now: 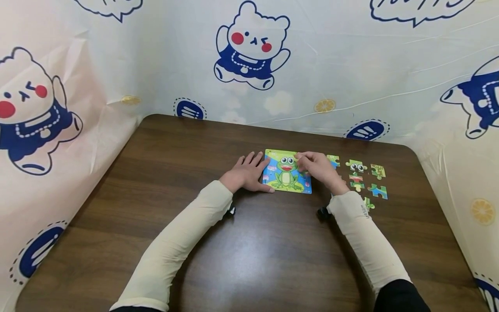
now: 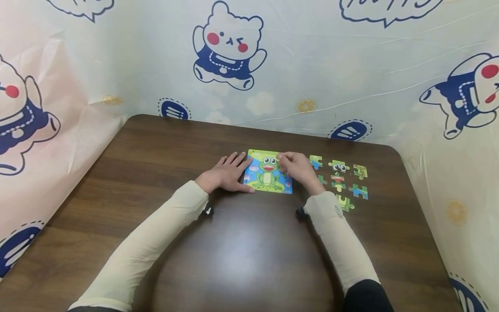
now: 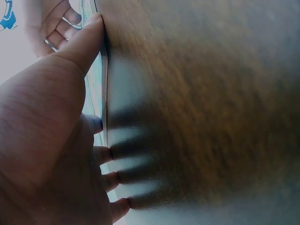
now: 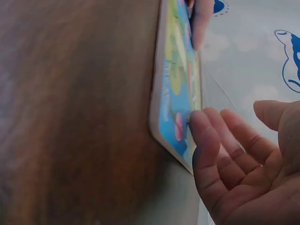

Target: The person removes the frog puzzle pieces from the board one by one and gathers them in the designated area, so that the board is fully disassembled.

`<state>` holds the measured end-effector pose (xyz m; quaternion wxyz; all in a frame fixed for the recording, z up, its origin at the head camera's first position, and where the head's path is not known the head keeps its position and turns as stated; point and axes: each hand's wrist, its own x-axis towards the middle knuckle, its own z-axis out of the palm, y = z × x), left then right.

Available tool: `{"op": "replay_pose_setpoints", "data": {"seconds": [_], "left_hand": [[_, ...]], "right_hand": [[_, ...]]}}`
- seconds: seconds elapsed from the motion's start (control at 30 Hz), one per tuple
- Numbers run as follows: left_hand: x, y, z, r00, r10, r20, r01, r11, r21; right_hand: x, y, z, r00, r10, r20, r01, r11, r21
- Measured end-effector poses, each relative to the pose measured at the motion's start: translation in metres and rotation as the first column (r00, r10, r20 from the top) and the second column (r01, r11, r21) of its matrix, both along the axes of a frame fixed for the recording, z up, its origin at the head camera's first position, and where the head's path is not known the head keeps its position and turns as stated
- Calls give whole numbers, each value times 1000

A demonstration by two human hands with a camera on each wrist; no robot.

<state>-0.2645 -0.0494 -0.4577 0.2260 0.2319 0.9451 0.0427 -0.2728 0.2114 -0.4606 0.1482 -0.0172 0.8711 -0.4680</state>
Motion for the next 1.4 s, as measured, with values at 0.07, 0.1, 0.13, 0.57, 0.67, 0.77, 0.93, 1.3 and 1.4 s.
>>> {"op": "replay_pose_setpoints", "data": {"seconds": [0.07,0.1,0.13,0.57,0.67,0.77,0.93,1.3,1.4], "left_hand": [[0,0,0,1000,3,3,-3,1000,3],[0,0,0,1000,5,3,-5,1000,4],[0,0,0,1000,6,3,-6,1000,7],[-1,1,-1,1000,8,-1,-8,1000,6],[0,1,-1,1000,13,1,-13,1000,10],[0,0,-1,1000,16,1,-16,1000,13],[0,0,-1,1000,12,0,-12,1000,13],[-2,0,-3,1000,-2,0,2,1000,7],[-2,0,-3,1000,-4,-5,4,1000,5]], "right_hand": [[0,0,-1,1000,21,-12,-21,999,31],[0,0,-2,999,36,-19,-35,998,43],[1,-1,-2,999,48,-24,-47,997,54],[5,-3,-2,973,211,-92,-203,975,94],[8,-3,-5,971,221,-91,-216,975,58],[12,-3,-8,963,248,-103,-246,969,32],[15,-2,-4,968,231,-100,-237,970,-52],[9,10,17,981,22,192,60,910,-411],[9,14,29,977,16,211,90,871,-483]]}}
